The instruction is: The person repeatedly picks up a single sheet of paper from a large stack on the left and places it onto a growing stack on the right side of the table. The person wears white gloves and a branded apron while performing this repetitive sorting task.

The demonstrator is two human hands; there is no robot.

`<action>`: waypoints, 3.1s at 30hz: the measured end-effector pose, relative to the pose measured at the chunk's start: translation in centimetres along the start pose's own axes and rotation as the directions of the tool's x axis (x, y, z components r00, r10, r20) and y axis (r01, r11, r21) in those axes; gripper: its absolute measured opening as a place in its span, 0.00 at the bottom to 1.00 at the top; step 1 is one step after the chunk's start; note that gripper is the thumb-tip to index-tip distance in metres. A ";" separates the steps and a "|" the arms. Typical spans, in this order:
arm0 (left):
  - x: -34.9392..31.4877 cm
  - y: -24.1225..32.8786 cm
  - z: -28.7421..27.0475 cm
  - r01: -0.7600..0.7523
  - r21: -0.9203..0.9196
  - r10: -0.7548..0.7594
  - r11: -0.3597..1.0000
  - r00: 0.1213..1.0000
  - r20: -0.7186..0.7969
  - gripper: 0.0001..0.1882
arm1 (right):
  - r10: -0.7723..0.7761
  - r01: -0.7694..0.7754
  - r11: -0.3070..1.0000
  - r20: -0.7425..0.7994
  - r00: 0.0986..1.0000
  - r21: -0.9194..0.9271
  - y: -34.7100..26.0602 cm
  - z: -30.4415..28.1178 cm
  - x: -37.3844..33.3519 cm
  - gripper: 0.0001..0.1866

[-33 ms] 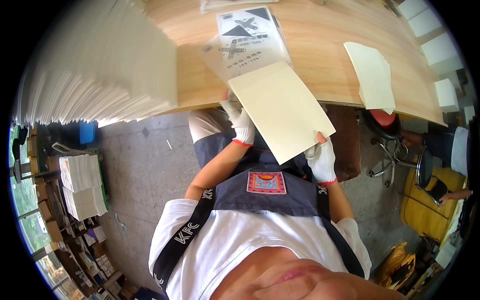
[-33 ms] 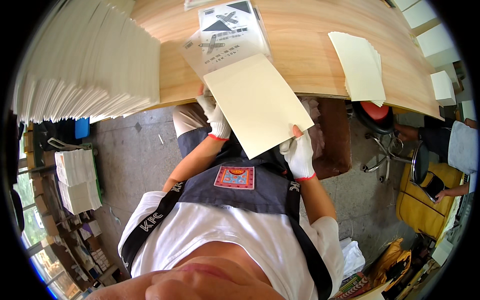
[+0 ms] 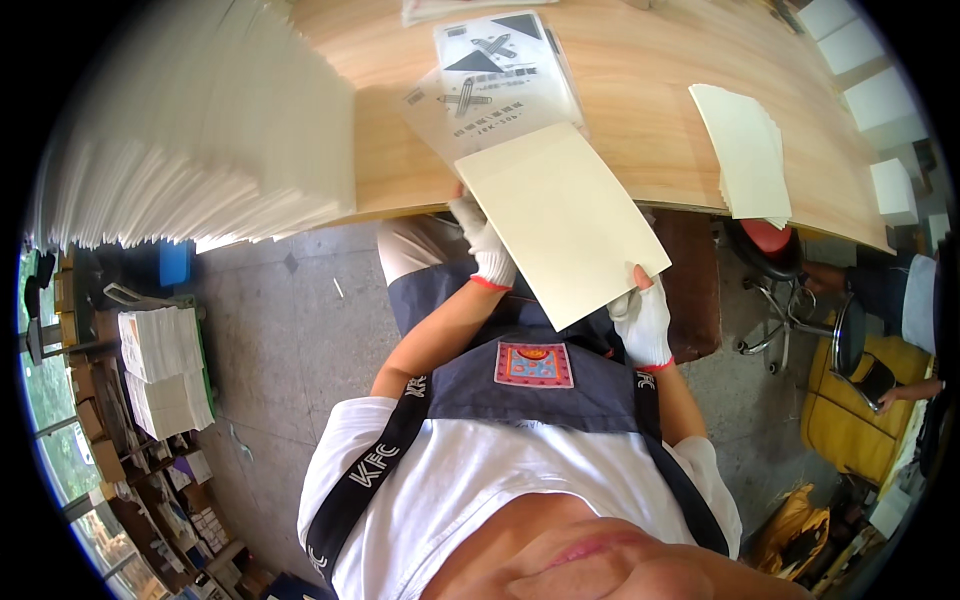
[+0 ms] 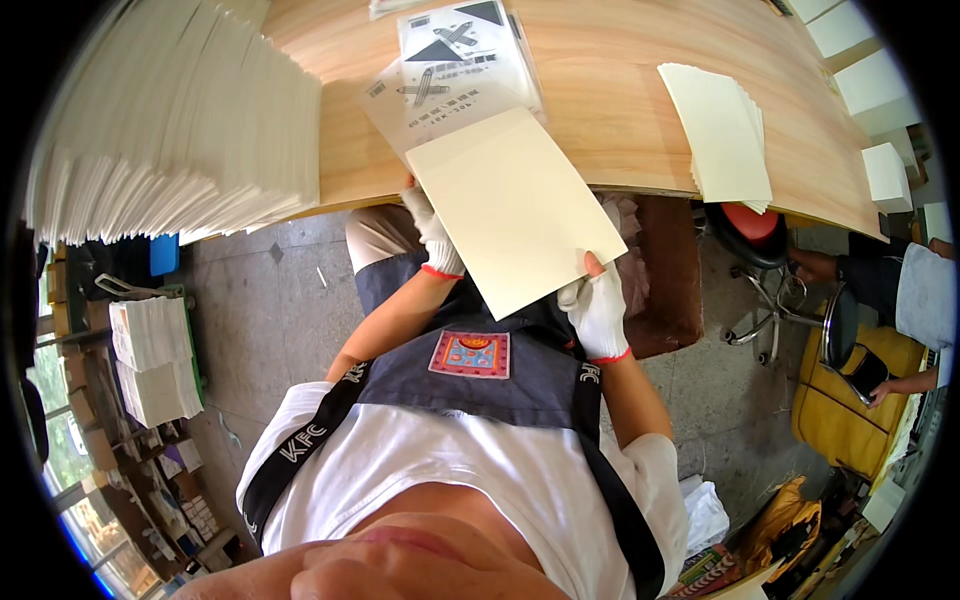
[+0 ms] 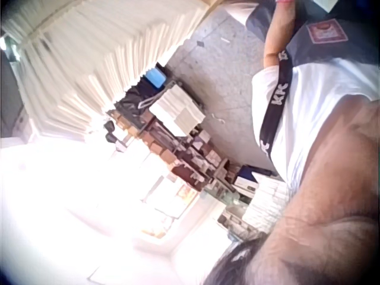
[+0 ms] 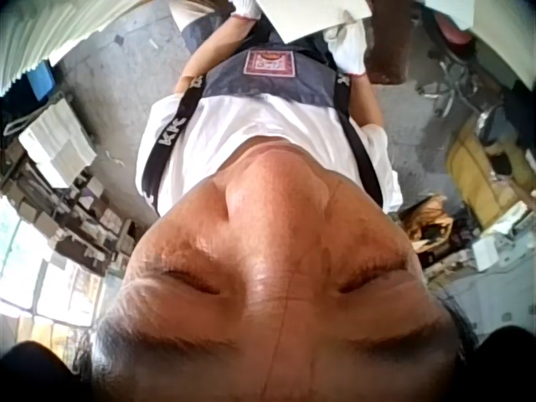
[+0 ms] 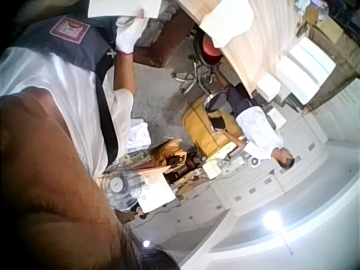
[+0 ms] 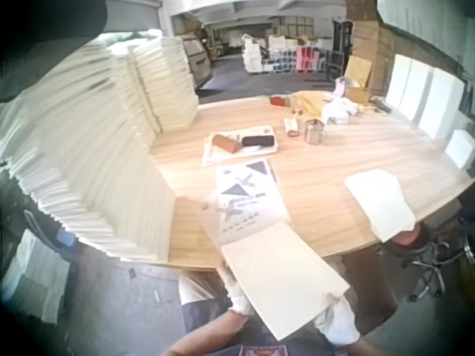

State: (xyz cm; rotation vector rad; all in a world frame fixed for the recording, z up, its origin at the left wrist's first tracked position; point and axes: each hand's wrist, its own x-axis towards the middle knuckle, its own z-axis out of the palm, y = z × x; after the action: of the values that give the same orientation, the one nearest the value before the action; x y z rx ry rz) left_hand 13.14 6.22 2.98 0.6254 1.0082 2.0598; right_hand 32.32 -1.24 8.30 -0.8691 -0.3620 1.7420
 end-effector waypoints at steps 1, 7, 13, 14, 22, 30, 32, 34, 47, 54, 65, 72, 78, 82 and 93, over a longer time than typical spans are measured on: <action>-0.2 -0.5 0.2 0.250 -0.181 -0.231 0.951 0.966 0.118 0.31 | -0.002 0.002 1.000 0.008 1.000 -0.007 0.2 -0.1 -0.3 0.18; -0.7 -4.4 -2.3 0.616 0.035 -0.528 0.787 0.643 0.556 0.23 | 0.101 -0.090 0.992 0.119 0.988 -0.091 0.4 -1.2 -0.8 0.15; -3.7 -5.4 -6.6 -0.144 0.546 -0.299 0.825 0.709 0.639 0.15 | 0.243 -0.243 0.970 -0.006 0.970 0.023 4.5 -1.3 2.5 0.15; -4.2 -6.0 -7.0 0.093 0.490 -0.347 0.867 0.817 0.460 0.12 | 0.233 -0.231 0.971 -0.035 0.972 0.067 5.3 -0.7 3.9 0.15; -2.4 -1.6 -5.8 0.720 0.315 -0.778 0.619 0.618 0.114 0.14 | 0.315 -0.356 0.824 0.165 0.935 0.441 6.6 3.0 10.3 0.19; 0.2 4.6 -9.7 0.621 0.352 -0.673 0.700 0.738 0.037 0.15 | 0.294 0.213 0.356 0.326 0.898 -0.910 4.5 7.2 8.0 0.11; 0.8 5.1 -9.8 0.625 0.416 -0.704 0.661 0.709 0.054 0.12 | 0.153 0.602 -0.008 0.594 0.790 -0.798 6.6 7.0 9.7 0.08; 1.0 5.0 -10.3 0.609 0.424 -0.700 0.670 0.708 0.090 0.11 | 0.224 0.660 -0.319 0.622 0.750 -0.681 8.0 7.8 10.7 0.08; 0.8 7.9 -12.7 0.420 0.623 -0.590 0.660 0.803 0.083 0.12 | -0.347 0.341 0.922 0.000 0.938 -0.185 -7.1 -12.8 11.7 0.03; 3.1 8.0 -10.9 -0.822 0.568 0.199 -0.051 0.549 0.812 0.14 | -0.015 0.177 -0.574 0.226 0.974 -0.800 -4.5 -9.0 7.7 0.16; 3.0 3.5 -12.6 -0.276 0.814 0.072 0.511 0.958 0.279 0.09 | -0.286 0.569 -0.524 0.761 0.583 -0.633 3.2 2.8 13.1 0.09; 2.2 3.3 -11.9 0.507 0.186 -0.478 0.842 0.860 -0.181 0.08 | -0.481 0.260 -0.406 0.447 0.754 -0.876 2.5 2.4 13.0 0.15; 4.4 11.6 -3.5 0.147 0.608 -0.335 0.780 0.919 0.207 0.13 | 0.121 -0.043 0.536 0.027 0.992 -0.843 1.9 3.3 12.6 0.20; 5.2 24.4 2.5 -0.464 0.811 -0.284 0.356 0.773 0.567 0.16 | 0.129 -0.005 0.936 0.330 0.935 -0.352 1.0 7.5 11.9 0.14; 9.3 50.2 3.2 -0.816 0.572 0.637 0.085 0.486 0.598 0.14 | -0.258 0.731 0.679 0.908 0.331 -0.073 -10.7 44.8 6.4 0.12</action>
State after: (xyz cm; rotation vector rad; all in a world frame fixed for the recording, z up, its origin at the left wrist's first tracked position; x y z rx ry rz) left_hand -10.75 -5.64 46.66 2.2566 1.8033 2.0586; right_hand 7.20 16.37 43.26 -0.0379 -1.6476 1.3036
